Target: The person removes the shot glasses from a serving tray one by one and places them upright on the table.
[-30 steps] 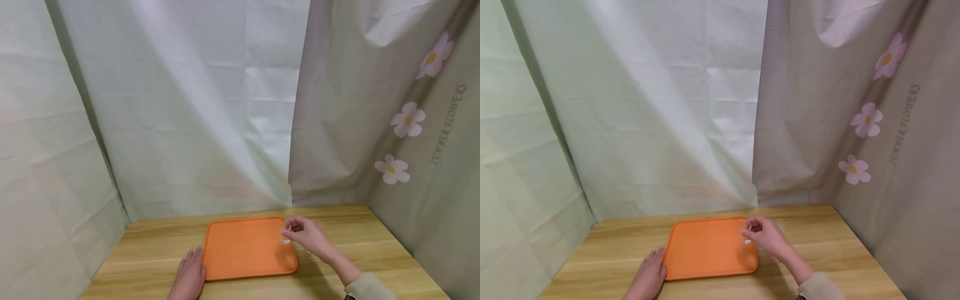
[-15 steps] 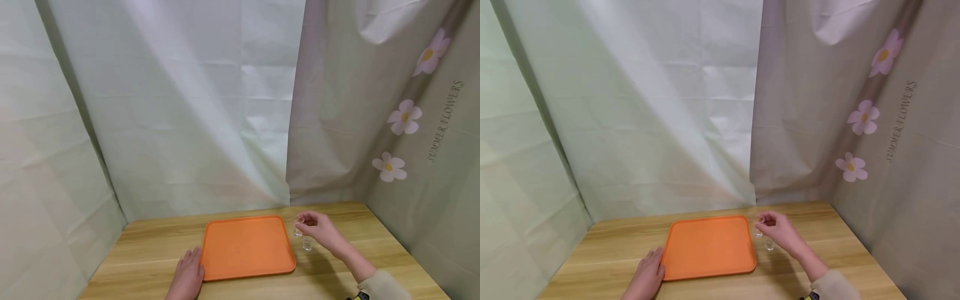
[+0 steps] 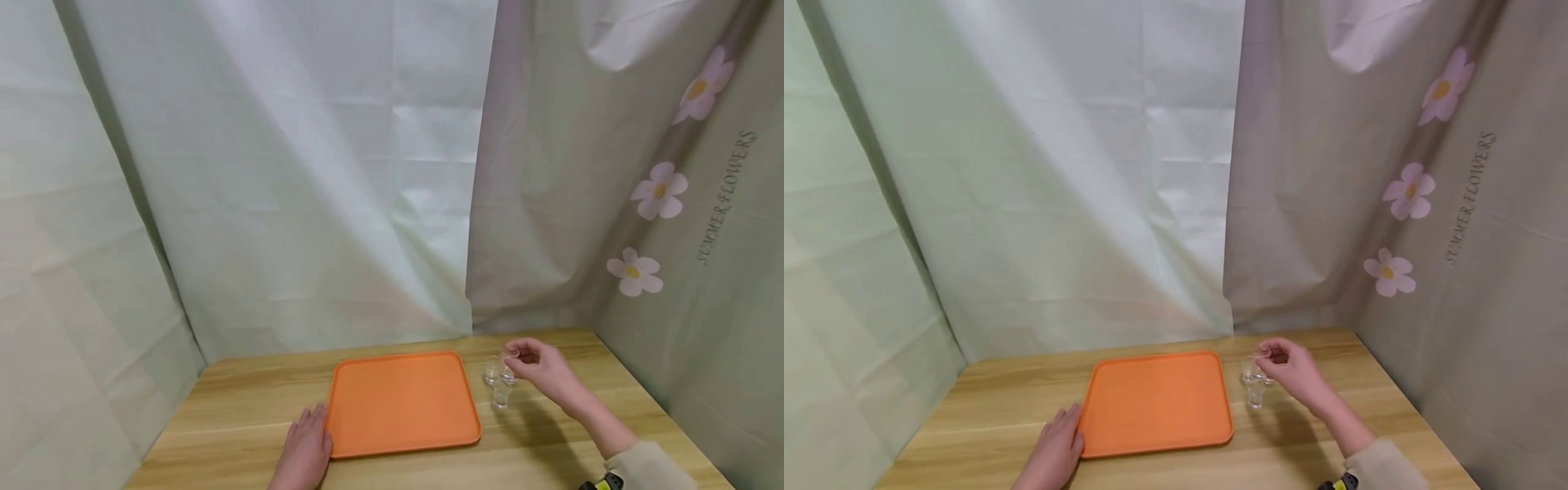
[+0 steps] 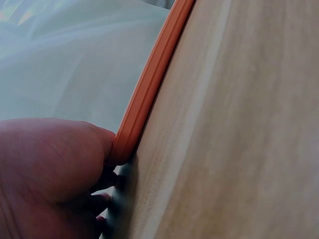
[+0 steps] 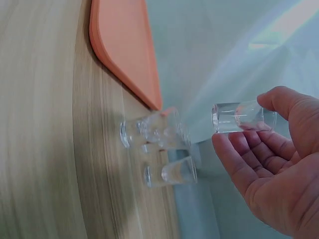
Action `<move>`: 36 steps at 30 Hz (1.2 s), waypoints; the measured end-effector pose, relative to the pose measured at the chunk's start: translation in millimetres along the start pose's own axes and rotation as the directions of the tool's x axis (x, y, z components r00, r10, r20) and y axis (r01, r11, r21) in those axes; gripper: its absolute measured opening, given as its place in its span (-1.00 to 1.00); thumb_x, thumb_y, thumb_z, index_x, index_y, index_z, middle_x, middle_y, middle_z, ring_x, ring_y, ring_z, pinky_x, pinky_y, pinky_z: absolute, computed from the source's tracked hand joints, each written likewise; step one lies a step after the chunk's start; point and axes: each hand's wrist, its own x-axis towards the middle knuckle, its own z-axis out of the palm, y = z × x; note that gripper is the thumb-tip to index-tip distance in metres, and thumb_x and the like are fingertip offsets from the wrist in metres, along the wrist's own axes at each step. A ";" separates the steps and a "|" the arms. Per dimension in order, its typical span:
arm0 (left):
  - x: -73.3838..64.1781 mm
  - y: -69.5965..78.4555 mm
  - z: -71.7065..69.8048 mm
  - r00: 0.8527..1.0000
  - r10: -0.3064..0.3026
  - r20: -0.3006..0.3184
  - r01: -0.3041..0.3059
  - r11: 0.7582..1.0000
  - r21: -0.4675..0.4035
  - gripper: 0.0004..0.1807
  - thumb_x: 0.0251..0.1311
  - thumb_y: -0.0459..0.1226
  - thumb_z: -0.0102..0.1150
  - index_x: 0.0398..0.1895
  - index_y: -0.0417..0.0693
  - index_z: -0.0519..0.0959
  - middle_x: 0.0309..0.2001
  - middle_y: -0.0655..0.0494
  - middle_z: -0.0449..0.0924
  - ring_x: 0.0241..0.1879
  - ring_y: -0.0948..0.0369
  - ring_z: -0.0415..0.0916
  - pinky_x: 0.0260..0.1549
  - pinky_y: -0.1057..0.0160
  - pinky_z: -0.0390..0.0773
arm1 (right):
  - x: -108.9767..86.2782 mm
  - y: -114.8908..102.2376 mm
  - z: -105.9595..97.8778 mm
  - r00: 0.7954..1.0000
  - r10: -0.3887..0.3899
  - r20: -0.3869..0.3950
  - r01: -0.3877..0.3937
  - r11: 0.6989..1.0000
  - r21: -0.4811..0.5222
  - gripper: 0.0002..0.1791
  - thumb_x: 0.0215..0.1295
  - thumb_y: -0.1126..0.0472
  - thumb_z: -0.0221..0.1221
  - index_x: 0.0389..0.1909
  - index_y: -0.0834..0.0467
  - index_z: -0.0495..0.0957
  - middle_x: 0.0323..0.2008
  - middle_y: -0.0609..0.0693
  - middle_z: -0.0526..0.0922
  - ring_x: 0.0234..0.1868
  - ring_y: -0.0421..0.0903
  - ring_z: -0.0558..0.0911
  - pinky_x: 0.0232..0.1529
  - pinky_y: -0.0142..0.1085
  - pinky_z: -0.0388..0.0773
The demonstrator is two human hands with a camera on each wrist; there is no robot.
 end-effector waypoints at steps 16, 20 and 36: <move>1.3 0.2 2.0 0.999 0.023 -0.027 -0.023 1.000 -0.012 -0.47 0.43 -0.40 0.17 0.39 -0.56 0.50 0.37 -0.50 0.55 0.41 -0.52 0.39 0.34 -0.60 0.31 | -10.5 20.7 -24.5 1.000 -0.008 -0.029 0.006 0.997 -0.079 -0.55 0.57 0.20 0.35 0.29 0.39 0.57 0.04 0.12 0.72 0.01 -0.03 0.71 -0.09 -0.30 0.76; 0.3 -0.2 0.6 1.000 0.009 -0.013 -0.009 1.000 -0.012 -0.45 0.40 -0.41 0.19 0.40 -0.54 0.50 0.38 -0.49 0.54 0.43 -0.52 0.38 0.36 -0.60 0.30 | -12.4 23.6 -26.4 1.000 0.006 -0.031 -0.009 0.992 -0.122 -0.57 0.55 0.19 0.38 0.27 0.33 0.59 0.03 0.09 0.72 0.05 -0.02 0.70 -0.07 -0.32 0.72; 4.3 18.8 -17.8 0.998 -0.022 0.062 0.026 0.998 -0.060 -0.45 0.42 -0.46 0.15 0.43 -0.57 0.45 0.37 -0.56 0.52 0.44 -0.56 0.32 0.37 -0.61 0.25 | -17.0 53.7 -20.9 0.998 -0.038 -0.049 0.028 0.983 -0.182 -0.61 0.47 0.27 0.42 0.17 0.40 0.61 -0.02 0.09 0.75 0.03 0.03 0.74 -0.09 -0.35 0.71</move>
